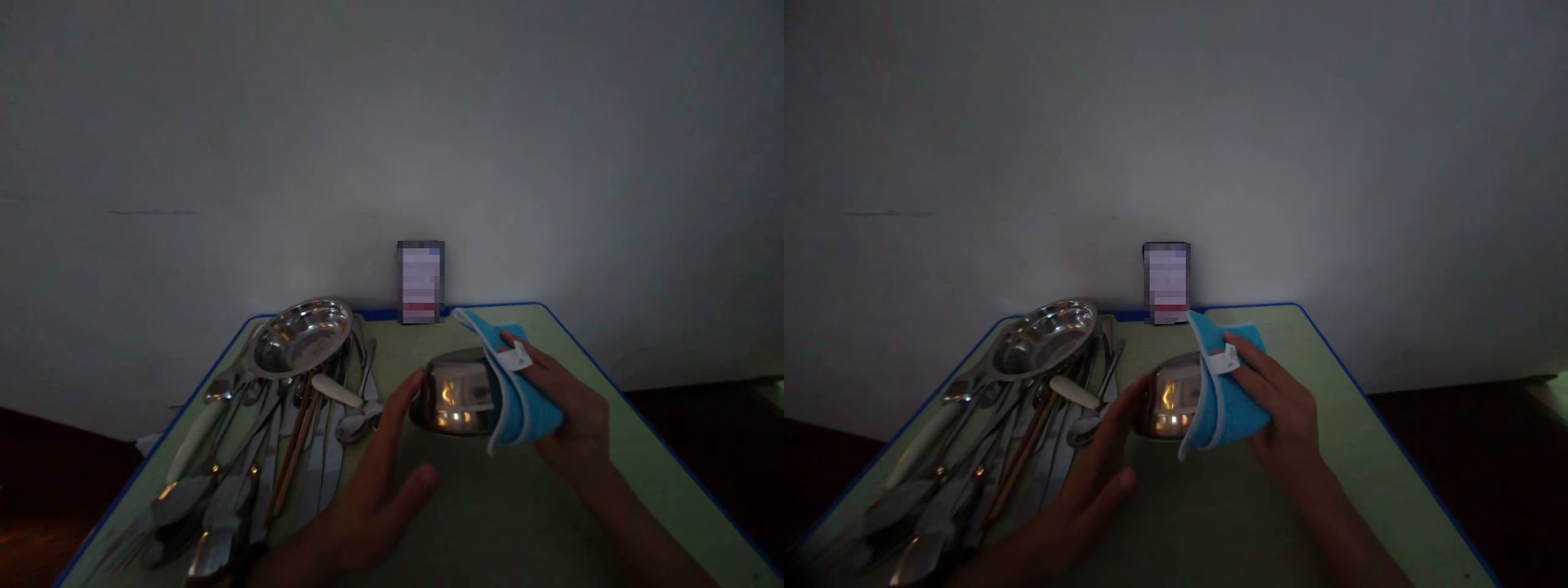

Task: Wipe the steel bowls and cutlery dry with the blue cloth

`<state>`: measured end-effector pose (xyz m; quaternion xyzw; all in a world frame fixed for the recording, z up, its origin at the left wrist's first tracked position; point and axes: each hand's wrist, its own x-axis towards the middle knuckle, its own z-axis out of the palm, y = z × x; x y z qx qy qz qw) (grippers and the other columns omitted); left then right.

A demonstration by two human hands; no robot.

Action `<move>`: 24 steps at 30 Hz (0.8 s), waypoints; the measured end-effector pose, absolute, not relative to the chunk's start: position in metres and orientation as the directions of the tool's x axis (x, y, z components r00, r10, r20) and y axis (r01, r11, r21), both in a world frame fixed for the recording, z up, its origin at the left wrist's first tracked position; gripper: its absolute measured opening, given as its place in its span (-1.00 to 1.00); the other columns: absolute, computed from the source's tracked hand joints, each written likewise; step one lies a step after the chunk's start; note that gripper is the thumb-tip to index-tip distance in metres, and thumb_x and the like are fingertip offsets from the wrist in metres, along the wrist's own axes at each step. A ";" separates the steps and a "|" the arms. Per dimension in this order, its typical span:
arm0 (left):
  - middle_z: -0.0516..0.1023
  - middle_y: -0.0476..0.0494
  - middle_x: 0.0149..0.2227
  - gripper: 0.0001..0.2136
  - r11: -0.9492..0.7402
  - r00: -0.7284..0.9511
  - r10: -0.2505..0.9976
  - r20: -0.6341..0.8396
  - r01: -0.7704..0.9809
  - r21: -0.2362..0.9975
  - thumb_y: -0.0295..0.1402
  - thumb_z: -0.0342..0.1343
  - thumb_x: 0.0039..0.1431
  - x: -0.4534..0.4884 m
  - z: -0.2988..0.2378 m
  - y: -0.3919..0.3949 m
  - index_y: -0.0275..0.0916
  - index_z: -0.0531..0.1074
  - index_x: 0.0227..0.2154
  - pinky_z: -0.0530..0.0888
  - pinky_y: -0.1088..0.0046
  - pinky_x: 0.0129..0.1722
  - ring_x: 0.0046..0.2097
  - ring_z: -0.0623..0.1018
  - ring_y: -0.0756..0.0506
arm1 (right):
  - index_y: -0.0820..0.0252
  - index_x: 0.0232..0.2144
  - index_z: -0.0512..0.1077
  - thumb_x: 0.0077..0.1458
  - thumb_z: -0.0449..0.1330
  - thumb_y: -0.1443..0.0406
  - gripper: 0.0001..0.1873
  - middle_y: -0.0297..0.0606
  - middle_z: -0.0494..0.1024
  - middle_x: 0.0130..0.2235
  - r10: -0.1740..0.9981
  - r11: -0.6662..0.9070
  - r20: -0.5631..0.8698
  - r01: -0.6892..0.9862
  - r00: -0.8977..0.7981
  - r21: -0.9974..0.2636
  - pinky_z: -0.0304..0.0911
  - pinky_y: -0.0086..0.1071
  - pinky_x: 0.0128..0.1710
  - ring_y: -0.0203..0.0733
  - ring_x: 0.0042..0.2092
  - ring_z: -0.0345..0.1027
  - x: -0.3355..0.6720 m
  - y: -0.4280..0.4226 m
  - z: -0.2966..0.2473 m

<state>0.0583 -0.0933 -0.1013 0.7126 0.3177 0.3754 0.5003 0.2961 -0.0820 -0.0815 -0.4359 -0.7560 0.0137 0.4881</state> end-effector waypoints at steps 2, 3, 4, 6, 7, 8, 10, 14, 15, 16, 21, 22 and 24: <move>-0.22 -0.05 0.31 -0.36 -0.423 0.526 0.793 0.307 0.112 0.899 -0.32 -0.03 0.17 0.059 -0.100 -0.096 0.01 -0.23 0.23 -0.10 0.11 0.23 0.29 -0.16 -0.21 | -0.01 0.10 0.22 -0.04 0.11 0.46 -0.38 -0.26 0.24 0.17 0.630 0.672 0.731 0.655 -0.262 -0.344 0.16 -0.07 0.07 -0.01 0.14 0.17 0.295 -0.083 -0.081; -0.22 -0.05 0.30 -0.34 -0.471 0.534 0.776 0.337 0.134 0.872 -0.36 0.00 0.15 0.060 -0.099 -0.096 0.03 -0.22 0.22 -0.07 0.10 0.22 0.29 -0.16 -0.23 | 0.01 0.11 0.21 -0.03 0.11 0.45 -0.38 -0.24 0.23 0.18 0.608 0.698 0.731 0.647 -0.309 -0.307 0.16 -0.04 0.07 0.01 0.15 0.15 0.293 -0.084 -0.081; -0.22 -0.06 0.30 -0.32 -0.509 0.542 0.760 0.358 0.154 0.847 -0.40 0.03 0.12 0.061 -0.099 -0.096 0.04 -0.20 0.22 -0.04 0.09 0.22 0.29 -0.15 -0.24 | 0.04 0.12 0.19 -0.02 0.11 0.43 -0.38 -0.22 0.22 0.18 0.592 0.719 0.726 0.637 -0.350 -0.279 0.15 -0.02 0.07 0.03 0.16 0.12 0.291 -0.086 -0.081; -0.17 -0.08 0.28 -0.31 -0.555 0.528 0.752 0.395 0.181 0.812 -0.47 0.07 0.07 0.063 -0.100 -0.094 0.07 -0.12 0.19 0.04 0.08 0.19 0.27 -0.10 -0.26 | 0.09 0.13 0.19 0.00 0.11 0.39 -0.40 -0.18 0.21 0.18 0.565 0.748 0.716 0.622 -0.410 -0.234 0.14 0.02 0.07 0.05 0.18 0.07 0.286 -0.089 -0.080; -0.13 -0.08 0.26 -0.32 -0.562 0.506 0.758 0.411 0.189 0.805 -0.50 0.08 0.05 0.064 -0.101 -0.093 0.08 -0.07 0.17 0.07 0.08 0.18 0.27 -0.07 -0.26 | 0.11 0.13 0.19 0.01 0.11 0.39 -0.41 -0.17 0.21 0.18 0.557 0.752 0.713 0.622 -0.426 -0.217 0.14 0.03 0.07 0.06 0.19 0.06 0.283 -0.091 -0.080; -0.10 -0.09 0.25 -0.34 -0.564 0.480 0.766 0.427 0.185 0.805 -0.53 0.08 0.04 0.066 -0.104 -0.091 0.08 -0.03 0.16 0.08 0.07 0.18 0.26 -0.03 -0.26 | 0.12 0.13 0.19 0.01 0.10 0.39 -0.42 -0.16 0.21 0.18 0.556 0.753 0.707 0.625 -0.437 -0.206 0.14 0.03 0.07 0.06 0.19 0.06 0.281 -0.092 -0.079; -0.05 -0.12 0.24 -0.37 -0.555 0.436 0.782 0.444 0.164 0.816 -0.56 0.05 0.04 0.068 -0.108 -0.088 0.05 0.02 0.14 0.10 0.06 0.17 0.25 0.01 -0.26 | 0.11 0.14 0.17 0.02 0.08 0.42 -0.41 -0.16 0.22 0.17 0.551 0.754 0.707 0.627 -0.443 -0.196 0.16 0.02 0.06 0.04 0.19 0.06 0.278 -0.094 -0.079; -0.02 -0.14 0.24 -0.43 -0.526 0.382 0.807 0.451 0.114 0.843 -0.55 0.00 0.07 0.071 -0.116 -0.084 0.00 0.07 0.13 0.12 0.08 0.17 0.24 0.06 -0.24 | 0.07 0.15 0.15 0.01 0.07 0.47 -0.37 -0.20 0.24 0.17 0.560 0.754 0.723 0.611 -0.405 -0.241 0.18 0.00 0.06 0.00 0.17 0.10 0.277 -0.091 -0.079; 0.00 -0.14 0.23 -0.44 -0.523 0.368 0.810 0.456 0.102 0.846 -0.55 0.00 0.08 0.071 -0.118 -0.084 0.00 0.08 0.13 0.12 0.08 0.17 0.23 0.08 -0.23 | 0.06 0.15 0.14 0.01 0.07 0.48 -0.37 -0.21 0.25 0.16 0.571 0.748 0.725 0.608 -0.385 -0.266 0.18 -0.02 0.06 -0.02 0.16 0.12 0.278 -0.090 -0.080; 0.02 -0.13 0.23 -0.45 -0.520 0.360 0.812 0.459 0.092 0.849 -0.55 -0.01 0.08 0.071 -0.119 -0.083 0.00 0.09 0.12 0.13 0.09 0.16 0.23 0.09 -0.22 | 0.06 0.14 0.14 0.01 0.08 0.49 -0.37 -0.22 0.25 0.17 0.590 0.736 0.722 0.608 -0.361 -0.297 0.18 -0.04 0.07 -0.04 0.16 0.14 0.279 -0.088 -0.081; 0.08 -0.07 0.21 -0.46 -0.450 0.346 0.844 0.409 0.044 0.892 -0.57 -0.03 0.08 0.066 -0.117 -0.079 0.02 0.11 0.11 0.11 0.19 0.18 0.22 0.11 -0.17 | 0.09 0.13 0.17 0.01 0.10 0.44 -0.40 -0.21 0.29 0.14 0.747 0.590 0.640 0.623 -0.178 -0.515 0.17 -0.16 0.09 -0.09 0.11 0.21 0.279 -0.083 -0.085; 0.11 -0.05 0.20 -0.47 -0.415 0.333 0.862 0.382 0.032 0.909 -0.57 -0.04 0.10 0.065 -0.115 -0.079 0.03 0.12 0.10 0.12 0.21 0.19 0.22 0.13 -0.15 | 0.10 0.12 0.19 0.00 0.10 0.42 -0.41 -0.20 0.33 0.11 0.782 0.547 0.610 0.614 -0.130 -0.570 0.19 -0.18 0.07 -0.08 0.09 0.24 0.278 -0.082 -0.087; 0.19 -0.02 0.17 -0.54 -0.308 0.293 0.909 0.295 -0.003 0.951 -0.51 -0.08 0.16 0.066 -0.111 -0.078 0.05 0.13 0.09 0.19 0.26 0.15 0.18 0.21 -0.13 | 0.13 0.07 0.25 0.00 0.10 0.39 -0.47 -0.21 0.42 0.04 0.846 0.454 0.532 0.573 -0.036 -0.682 0.26 -0.20 -0.01 -0.08 0.02 0.32 0.275 -0.078 -0.090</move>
